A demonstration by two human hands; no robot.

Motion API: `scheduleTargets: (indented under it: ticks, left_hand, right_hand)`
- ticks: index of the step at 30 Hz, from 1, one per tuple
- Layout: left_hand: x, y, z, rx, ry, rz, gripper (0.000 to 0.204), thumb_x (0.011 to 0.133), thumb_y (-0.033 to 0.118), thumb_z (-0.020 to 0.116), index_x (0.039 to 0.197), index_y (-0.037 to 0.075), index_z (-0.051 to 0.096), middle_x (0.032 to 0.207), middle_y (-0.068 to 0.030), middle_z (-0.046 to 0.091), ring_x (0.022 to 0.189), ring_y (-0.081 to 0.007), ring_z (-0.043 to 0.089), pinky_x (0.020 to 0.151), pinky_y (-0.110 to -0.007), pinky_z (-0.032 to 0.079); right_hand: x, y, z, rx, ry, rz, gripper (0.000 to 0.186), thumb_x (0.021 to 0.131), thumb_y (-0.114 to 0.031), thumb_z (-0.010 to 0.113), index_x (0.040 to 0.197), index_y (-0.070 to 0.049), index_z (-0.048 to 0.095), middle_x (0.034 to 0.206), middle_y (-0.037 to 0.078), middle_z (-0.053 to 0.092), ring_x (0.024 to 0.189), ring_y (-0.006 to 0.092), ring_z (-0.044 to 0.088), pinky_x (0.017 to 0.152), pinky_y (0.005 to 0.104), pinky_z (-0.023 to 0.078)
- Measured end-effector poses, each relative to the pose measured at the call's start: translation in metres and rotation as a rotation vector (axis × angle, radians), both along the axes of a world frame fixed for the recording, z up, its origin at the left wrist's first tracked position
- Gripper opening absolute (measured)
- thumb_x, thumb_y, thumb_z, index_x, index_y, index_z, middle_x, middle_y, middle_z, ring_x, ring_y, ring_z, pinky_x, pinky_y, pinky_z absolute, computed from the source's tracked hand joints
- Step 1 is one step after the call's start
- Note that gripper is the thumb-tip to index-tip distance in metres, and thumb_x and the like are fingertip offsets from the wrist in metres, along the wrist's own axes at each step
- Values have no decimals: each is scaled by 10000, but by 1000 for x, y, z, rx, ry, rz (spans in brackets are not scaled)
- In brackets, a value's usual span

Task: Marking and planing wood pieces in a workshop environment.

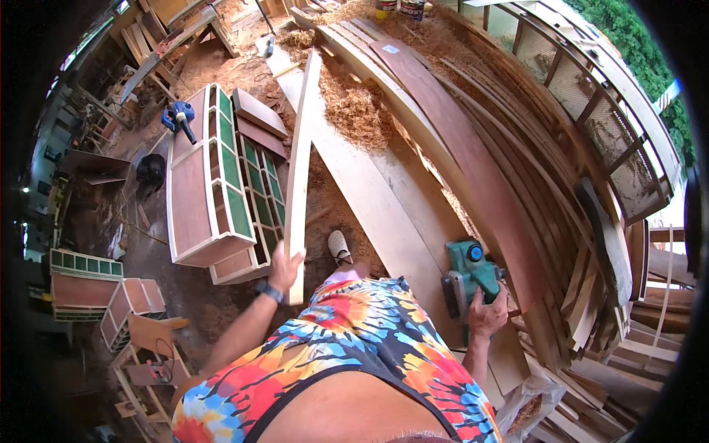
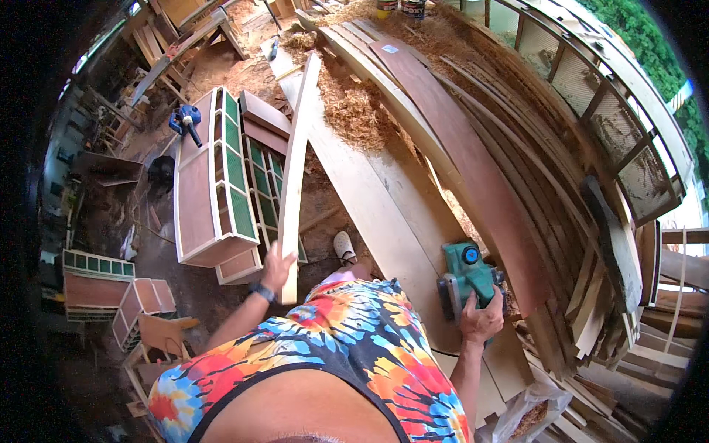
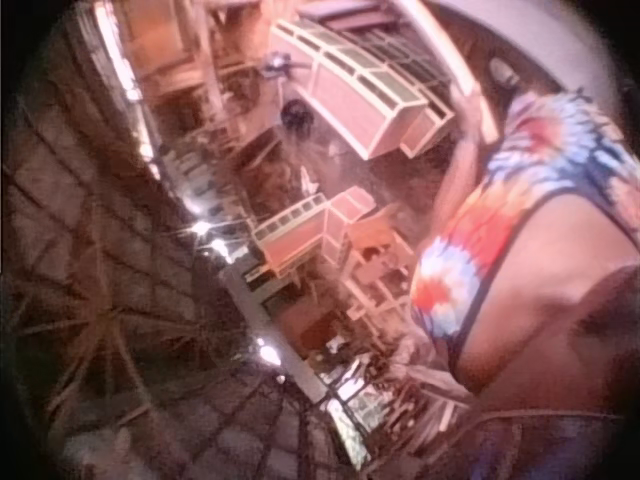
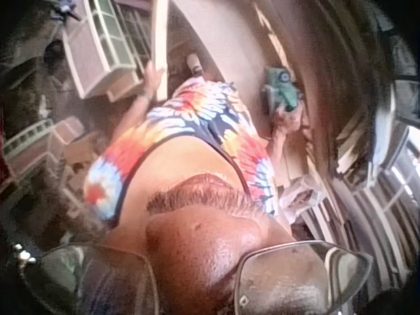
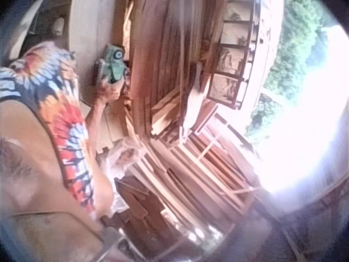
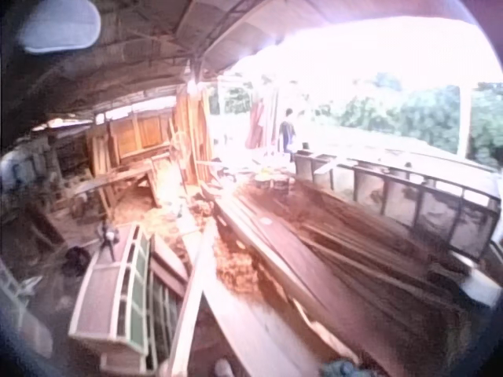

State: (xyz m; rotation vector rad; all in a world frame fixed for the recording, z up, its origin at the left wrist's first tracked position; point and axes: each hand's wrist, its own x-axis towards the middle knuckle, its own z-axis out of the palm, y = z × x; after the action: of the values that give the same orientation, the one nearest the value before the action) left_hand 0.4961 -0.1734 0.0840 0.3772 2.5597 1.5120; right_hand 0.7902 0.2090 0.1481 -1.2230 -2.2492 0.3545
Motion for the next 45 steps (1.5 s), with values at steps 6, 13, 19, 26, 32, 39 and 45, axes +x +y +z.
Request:
scheduleTargets:
  ticks: [6, 13, 19, 26, 32, 39, 45]
  left_hand:
    - [136, -94, -35, -429, -207, 82, 466, 887, 400, 728, 1124, 34, 562, 864, -250, 707, 846, -459, 707, 697, -502, 553]
    - [216, -153, -30, -505, -271, 99, 499, 879, 428, 720, 1155, 48, 551, 916, -262, 702, 880, -476, 694, 721, -531, 543]
    - [224, -148, -10, -496, -319, 134, 529, 872, 452, 714, 1182, 60, 542, 960, -273, 699, 909, -491, 682, 741, -556, 535]
    - [214, -157, 1, -571, -379, 45, 537, 898, 442, 681, 1234, 62, 506, 1011, -287, 693, 927, -506, 673, 765, -584, 528]
    - [187, -170, -36, -515, -192, -162, 490, 936, 387, 642, 1224, 24, 485, 1011, -315, 673, 916, -518, 661, 753, -590, 534]
    - [146, -162, -52, -561, -190, -178, 476, 954, 365, 622, 1252, 18, 494, 1011, -315, 664, 917, -522, 646, 762, -585, 535]
    - [110, -157, -33, -518, -149, -101, 449, 936, 357, 649, 1205, 21, 525, 941, -310, 672, 874, -524, 654, 732, -574, 545]
  right_hand:
    - [3, 2, -3, -15, -25, 6, 445, 803, -189, 777, 1211, -74, 641, 1084, 197, 708, 991, 424, 682, 845, 485, 535]
    - [4, 3, -6, -100, -59, 18, 421, 849, -214, 752, 1230, -79, 637, 1101, 191, 708, 999, 410, 686, 860, 468, 535]
    - [-19, -12, 21, 330, -41, 123, 617, 789, -206, 776, 1348, -37, 577, 1287, 214, 621, 1224, 408, 570, 1038, 487, 444]
    - [-120, -57, -18, -692, -54, 723, 609, 884, -272, 752, 1380, 2, 530, 1095, 220, 710, 926, 330, 711, 846, 407, 556]
    - [-210, -122, -88, -842, -285, 903, 1005, 923, -465, 685, 1562, 64, 118, 1097, 366, 666, 981, 484, 683, 871, 474, 546]
    - [-303, -193, -118, -896, -433, 868, 1238, 895, -638, 616, 1530, 88, -161, 1125, 416, 632, 1030, 524, 662, 896, 529, 552]
    - [-360, -222, -88, -948, -234, 744, 1238, 891, -592, 658, 1533, 81, -160, 1201, 394, 614, 1103, 513, 636, 943, 502, 535]
